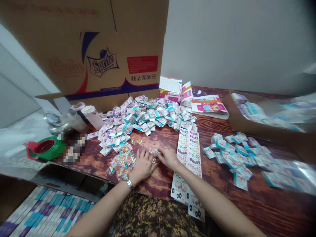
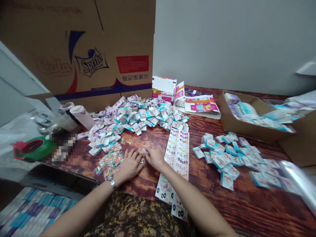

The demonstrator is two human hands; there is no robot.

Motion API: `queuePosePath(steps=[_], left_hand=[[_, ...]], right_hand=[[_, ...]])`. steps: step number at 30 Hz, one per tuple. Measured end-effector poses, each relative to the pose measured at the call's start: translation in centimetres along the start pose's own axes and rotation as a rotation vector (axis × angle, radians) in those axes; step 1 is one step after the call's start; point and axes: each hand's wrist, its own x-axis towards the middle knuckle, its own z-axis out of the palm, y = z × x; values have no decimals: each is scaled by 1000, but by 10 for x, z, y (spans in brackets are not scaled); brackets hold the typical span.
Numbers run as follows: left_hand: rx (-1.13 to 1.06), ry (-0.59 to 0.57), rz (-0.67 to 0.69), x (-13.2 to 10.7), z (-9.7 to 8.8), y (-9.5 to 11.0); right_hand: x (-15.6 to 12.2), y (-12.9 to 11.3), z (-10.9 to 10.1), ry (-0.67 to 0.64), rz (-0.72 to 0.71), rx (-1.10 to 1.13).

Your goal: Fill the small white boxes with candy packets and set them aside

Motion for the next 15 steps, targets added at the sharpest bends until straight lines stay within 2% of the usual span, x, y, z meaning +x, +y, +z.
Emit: queuePosePath(steps=[3, 7, 11, 15], left_hand=[[11, -6, -50, 7, 7, 7], [23, 27, -47, 5, 7, 6], [36, 17, -49, -1, 9, -1], [29, 7, -54, -3, 12, -1]], right_hand=[[6, 3, 6, 19, 41, -77], [14, 5, 10, 38, 6, -210], [24, 2, 19, 50, -189, -340], [28, 2, 31, 6, -367, -358]])
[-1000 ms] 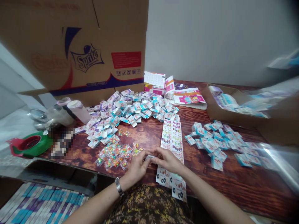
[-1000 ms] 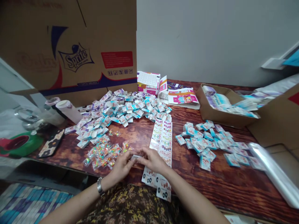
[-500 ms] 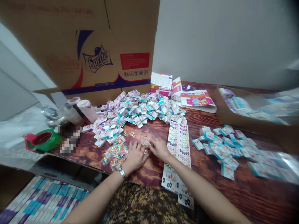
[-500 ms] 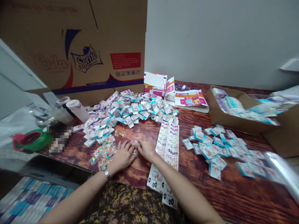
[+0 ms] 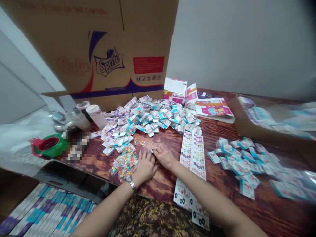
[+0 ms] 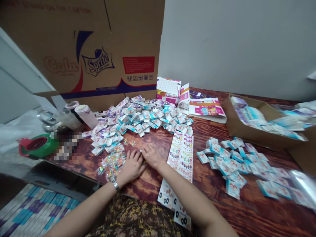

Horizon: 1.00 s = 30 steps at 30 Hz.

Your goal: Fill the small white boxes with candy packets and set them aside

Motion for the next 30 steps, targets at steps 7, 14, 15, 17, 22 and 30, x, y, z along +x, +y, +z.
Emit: queuePosePath(steps=[7, 14, 15, 17, 22, 30], left_hand=[[-68, 49, 37, 16, -18, -23], [84, 122, 134, 103, -24, -74], [99, 117, 164, 114, -23, -79], [116, 105, 216, 130, -19, -86], [114, 82, 276, 141, -19, -92], [55, 117, 199, 124, -33, -74]], right_hand=[[2, 4, 9, -55, -83, 55], [13, 2, 5, -37, -56, 88], [13, 2, 3, -30, -35, 89], [9, 5, -3, -13, 22, 97], [-8, 16, -25, 89, 216, 265], [-12, 33, -57, 348, 290, 743]])
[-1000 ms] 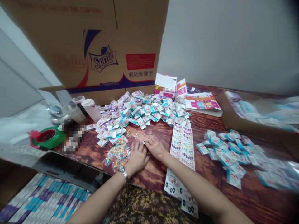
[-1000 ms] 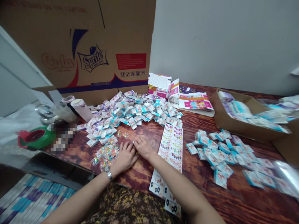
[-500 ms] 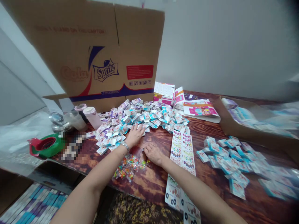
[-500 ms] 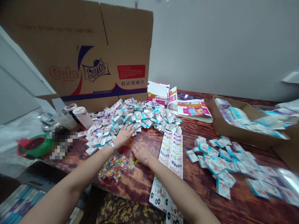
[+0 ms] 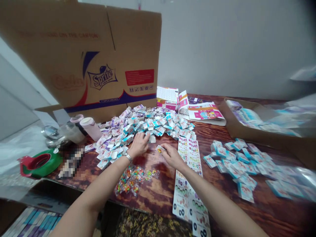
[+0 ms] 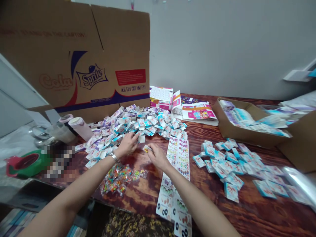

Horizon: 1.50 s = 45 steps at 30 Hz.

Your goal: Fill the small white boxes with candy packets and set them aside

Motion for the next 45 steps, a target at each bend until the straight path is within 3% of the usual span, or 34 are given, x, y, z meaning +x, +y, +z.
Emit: queuePosePath(steps=[7, 11, 18, 23, 30, 36, 45], left_hand=[[-215, 83, 6, -34, -10, 39], [-186, 125, 7, -51, -16, 56], [-20, 115, 125, -60, -30, 61], [40, 83, 170, -61, -35, 62], [-30, 30, 213, -65, -39, 59], [23, -99, 267, -71, -48, 60], [46, -120, 183, -69, -49, 67]], right_hand=[[4, -2, -5, 7, 86, 3], [2, 6, -2, -51, 162, 72], [6, 1, -9, -199, 290, 243], [6, -7, -14, -226, 379, 364], [-1, -2, -13, -228, 232, 342], [-4, -7, -20, -206, 51, 61], [-13, -21, -22, -78, -15, 24]])
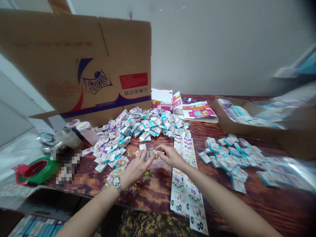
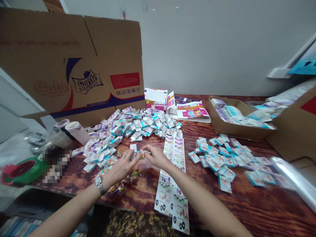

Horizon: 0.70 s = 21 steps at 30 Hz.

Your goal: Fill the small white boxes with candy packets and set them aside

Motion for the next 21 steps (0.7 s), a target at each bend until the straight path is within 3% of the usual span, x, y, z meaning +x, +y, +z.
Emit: queuePosePath(steps=[5, 12, 17, 21], left_hand=[[5, 10, -47, 3, -2, 7], [-112, 96, -94, 2, 7, 8], [-152, 183, -89, -1, 14, 7], [-86, 149, -64, -2, 12, 7]], right_hand=[[-5, -5, 2, 66, -53, -39], [-3, 6, 11, 120, 136, 126], [-1, 19, 13, 68, 187, 187], [1, 19, 10, 41, 147, 153]])
